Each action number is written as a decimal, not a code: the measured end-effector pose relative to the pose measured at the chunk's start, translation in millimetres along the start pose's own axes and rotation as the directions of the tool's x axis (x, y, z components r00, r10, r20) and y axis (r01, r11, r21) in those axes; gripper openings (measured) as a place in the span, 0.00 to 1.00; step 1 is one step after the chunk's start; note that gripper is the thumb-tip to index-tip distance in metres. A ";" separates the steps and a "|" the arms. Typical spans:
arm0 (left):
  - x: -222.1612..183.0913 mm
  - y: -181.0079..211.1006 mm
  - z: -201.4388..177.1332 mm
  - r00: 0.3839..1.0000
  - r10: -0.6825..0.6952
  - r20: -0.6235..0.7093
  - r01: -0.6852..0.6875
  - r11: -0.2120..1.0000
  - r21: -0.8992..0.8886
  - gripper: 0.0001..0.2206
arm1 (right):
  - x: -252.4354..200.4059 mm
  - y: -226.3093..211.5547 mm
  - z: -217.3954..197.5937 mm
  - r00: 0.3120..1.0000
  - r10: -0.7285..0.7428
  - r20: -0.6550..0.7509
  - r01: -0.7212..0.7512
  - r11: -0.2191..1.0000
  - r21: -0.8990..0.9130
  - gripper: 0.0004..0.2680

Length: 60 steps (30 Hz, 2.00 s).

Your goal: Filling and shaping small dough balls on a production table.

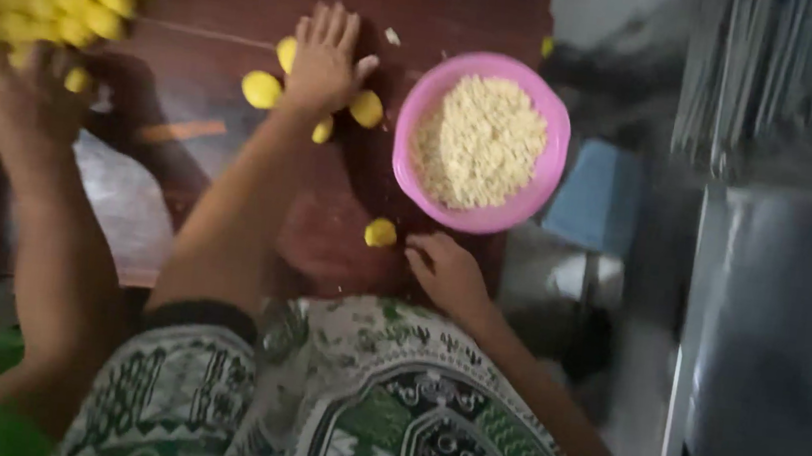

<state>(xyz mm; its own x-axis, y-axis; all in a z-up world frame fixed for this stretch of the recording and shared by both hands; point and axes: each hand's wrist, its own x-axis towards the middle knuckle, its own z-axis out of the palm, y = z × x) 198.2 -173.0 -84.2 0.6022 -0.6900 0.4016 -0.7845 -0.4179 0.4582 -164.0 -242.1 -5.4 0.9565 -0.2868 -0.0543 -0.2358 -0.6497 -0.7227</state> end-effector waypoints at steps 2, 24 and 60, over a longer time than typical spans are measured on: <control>-9.9 3.9 11.5 0.996 -0.035 0.081 0.036 0.999 -0.011 0.32 | 2.5 -16.4 4.8 0.999 0.042 0.002 -0.041 0.995 -0.090 0.11; -219.7 123.3 -69.6 0.958 -0.255 0.135 0.277 0.944 -0.182 0.22 | 15.4 17.8 10.5 0.915 -0.389 0.110 0.377 0.919 0.118 0.16; -189.1 110.3 -103.5 0.792 -0.596 0.133 0.601 0.800 0.005 0.26 | 101.6 69.2 -59.4 0.963 -0.142 0.228 0.261 0.701 -0.663 0.07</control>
<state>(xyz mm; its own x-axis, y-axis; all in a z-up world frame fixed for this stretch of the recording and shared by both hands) 13.1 -27.4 -27.6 0.9246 -0.3761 -0.0602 -0.2664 -0.7517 0.6033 -93.4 -358.1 -20.0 0.9940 -0.0233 -0.1065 -0.0302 -0.9975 -0.0641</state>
